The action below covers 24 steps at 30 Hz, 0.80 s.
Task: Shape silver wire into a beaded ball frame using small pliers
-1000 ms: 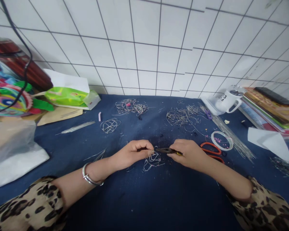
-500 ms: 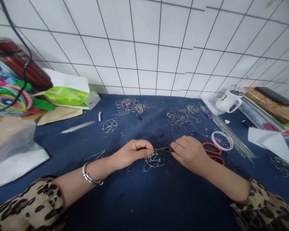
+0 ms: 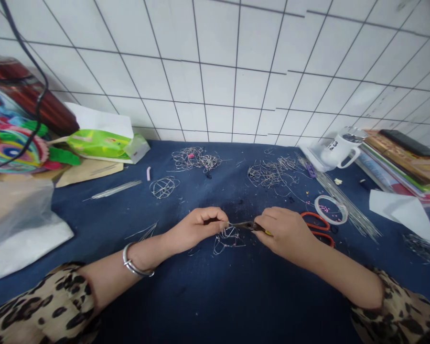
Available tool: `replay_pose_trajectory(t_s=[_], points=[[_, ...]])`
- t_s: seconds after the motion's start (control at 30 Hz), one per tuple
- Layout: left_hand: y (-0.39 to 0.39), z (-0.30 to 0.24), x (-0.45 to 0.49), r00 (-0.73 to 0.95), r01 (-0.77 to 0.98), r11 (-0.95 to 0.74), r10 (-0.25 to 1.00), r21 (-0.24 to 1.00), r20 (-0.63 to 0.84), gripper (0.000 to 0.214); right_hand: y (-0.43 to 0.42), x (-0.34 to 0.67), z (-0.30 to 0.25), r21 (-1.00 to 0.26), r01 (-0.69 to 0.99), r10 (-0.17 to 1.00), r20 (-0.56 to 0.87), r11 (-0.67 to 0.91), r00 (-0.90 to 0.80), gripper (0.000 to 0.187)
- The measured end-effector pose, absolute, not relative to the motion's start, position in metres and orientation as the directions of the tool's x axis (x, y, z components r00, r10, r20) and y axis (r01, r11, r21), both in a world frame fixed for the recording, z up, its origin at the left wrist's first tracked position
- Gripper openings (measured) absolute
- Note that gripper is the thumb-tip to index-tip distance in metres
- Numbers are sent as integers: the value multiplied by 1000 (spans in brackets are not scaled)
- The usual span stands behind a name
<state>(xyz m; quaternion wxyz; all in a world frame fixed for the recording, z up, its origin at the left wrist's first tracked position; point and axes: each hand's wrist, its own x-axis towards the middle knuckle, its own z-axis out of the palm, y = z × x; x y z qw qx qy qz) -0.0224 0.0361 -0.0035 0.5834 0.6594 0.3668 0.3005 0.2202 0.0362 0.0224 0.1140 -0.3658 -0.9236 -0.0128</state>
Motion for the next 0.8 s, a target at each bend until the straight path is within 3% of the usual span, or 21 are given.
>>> replay_pose_trajectory(t_s=[0.43,0.8], points=[[36,-5,-22,553,131,-34,832,991,-45,18,36,212,19,-484,653,767,64,583,-638,19],[35,-7,-22,559,119,-8,827,993,-60,19,35,209,18,-605,611,779,27,511,-626,16]])
